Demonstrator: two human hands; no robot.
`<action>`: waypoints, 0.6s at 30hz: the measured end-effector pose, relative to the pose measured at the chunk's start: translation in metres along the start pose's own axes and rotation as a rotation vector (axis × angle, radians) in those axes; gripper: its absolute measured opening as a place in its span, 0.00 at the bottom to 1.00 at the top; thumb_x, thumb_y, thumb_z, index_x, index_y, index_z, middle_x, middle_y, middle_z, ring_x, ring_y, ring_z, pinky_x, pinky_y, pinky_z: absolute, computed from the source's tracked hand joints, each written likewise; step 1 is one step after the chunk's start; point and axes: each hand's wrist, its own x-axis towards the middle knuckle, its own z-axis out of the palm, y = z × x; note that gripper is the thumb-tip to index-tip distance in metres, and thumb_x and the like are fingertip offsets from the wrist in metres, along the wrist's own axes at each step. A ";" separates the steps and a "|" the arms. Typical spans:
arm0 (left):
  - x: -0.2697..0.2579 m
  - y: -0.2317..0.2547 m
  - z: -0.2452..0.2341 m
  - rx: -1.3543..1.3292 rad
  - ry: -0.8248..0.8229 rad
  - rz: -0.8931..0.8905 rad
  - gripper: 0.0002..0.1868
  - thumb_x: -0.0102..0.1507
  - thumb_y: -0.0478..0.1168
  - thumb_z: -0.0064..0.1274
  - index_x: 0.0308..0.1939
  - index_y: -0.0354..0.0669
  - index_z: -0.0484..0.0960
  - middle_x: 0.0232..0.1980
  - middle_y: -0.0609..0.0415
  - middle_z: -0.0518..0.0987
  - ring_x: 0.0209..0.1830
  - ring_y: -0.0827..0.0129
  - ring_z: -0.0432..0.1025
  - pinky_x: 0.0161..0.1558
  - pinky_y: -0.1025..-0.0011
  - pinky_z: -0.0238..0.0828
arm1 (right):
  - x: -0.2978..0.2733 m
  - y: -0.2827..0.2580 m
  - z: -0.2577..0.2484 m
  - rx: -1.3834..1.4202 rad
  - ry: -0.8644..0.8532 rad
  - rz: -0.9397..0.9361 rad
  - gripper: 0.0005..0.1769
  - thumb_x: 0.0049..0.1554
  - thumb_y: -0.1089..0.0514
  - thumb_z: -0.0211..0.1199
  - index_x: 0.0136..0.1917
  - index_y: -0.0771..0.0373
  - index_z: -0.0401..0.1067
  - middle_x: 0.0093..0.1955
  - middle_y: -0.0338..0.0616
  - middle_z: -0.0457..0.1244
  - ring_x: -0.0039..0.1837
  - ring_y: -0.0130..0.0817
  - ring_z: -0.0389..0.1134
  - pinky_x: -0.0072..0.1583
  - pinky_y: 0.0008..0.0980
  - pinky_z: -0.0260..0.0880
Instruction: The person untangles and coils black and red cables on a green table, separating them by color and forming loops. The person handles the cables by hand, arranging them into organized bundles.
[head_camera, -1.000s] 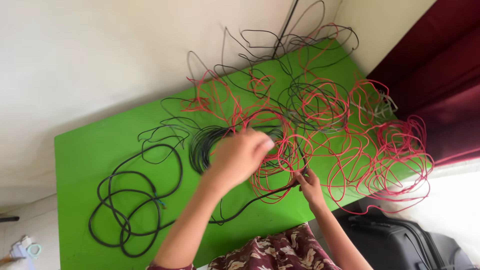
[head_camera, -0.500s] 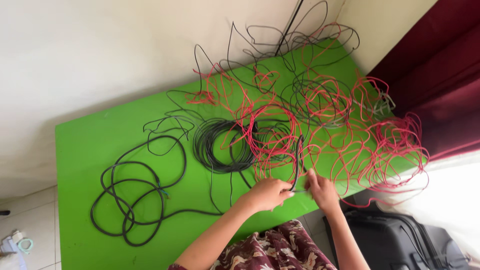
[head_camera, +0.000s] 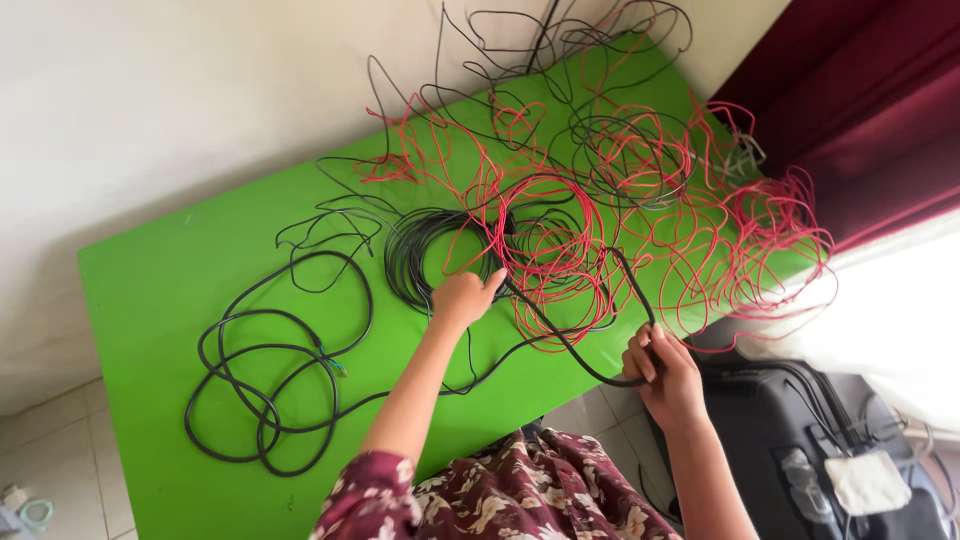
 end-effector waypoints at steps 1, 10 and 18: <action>0.010 -0.002 0.013 0.018 -0.003 -0.003 0.45 0.69 0.75 0.35 0.27 0.38 0.85 0.33 0.42 0.84 0.32 0.50 0.77 0.38 0.52 0.74 | -0.005 0.001 0.002 0.092 -0.049 0.017 0.16 0.69 0.51 0.44 0.45 0.61 0.63 0.26 0.33 0.49 0.29 0.25 0.48 0.32 0.27 0.46; 0.028 0.006 0.037 -0.308 0.284 0.061 0.25 0.67 0.53 0.41 0.30 0.41 0.87 0.40 0.52 0.84 0.44 0.55 0.76 0.49 0.47 0.67 | -0.014 0.013 -0.010 -0.563 0.220 -0.047 0.17 0.62 0.54 0.56 0.62 0.62 0.62 0.37 0.40 0.62 0.35 0.29 0.61 0.33 0.25 0.57; -0.082 0.035 -0.111 -0.839 0.465 0.524 0.12 0.70 0.40 0.49 0.41 0.35 0.82 0.31 0.54 0.75 0.27 0.72 0.67 0.31 0.71 0.62 | 0.009 0.007 0.051 -1.212 0.226 -0.647 0.22 0.60 0.56 0.60 0.65 0.68 0.67 0.62 0.51 0.63 0.64 0.39 0.63 0.56 0.38 0.68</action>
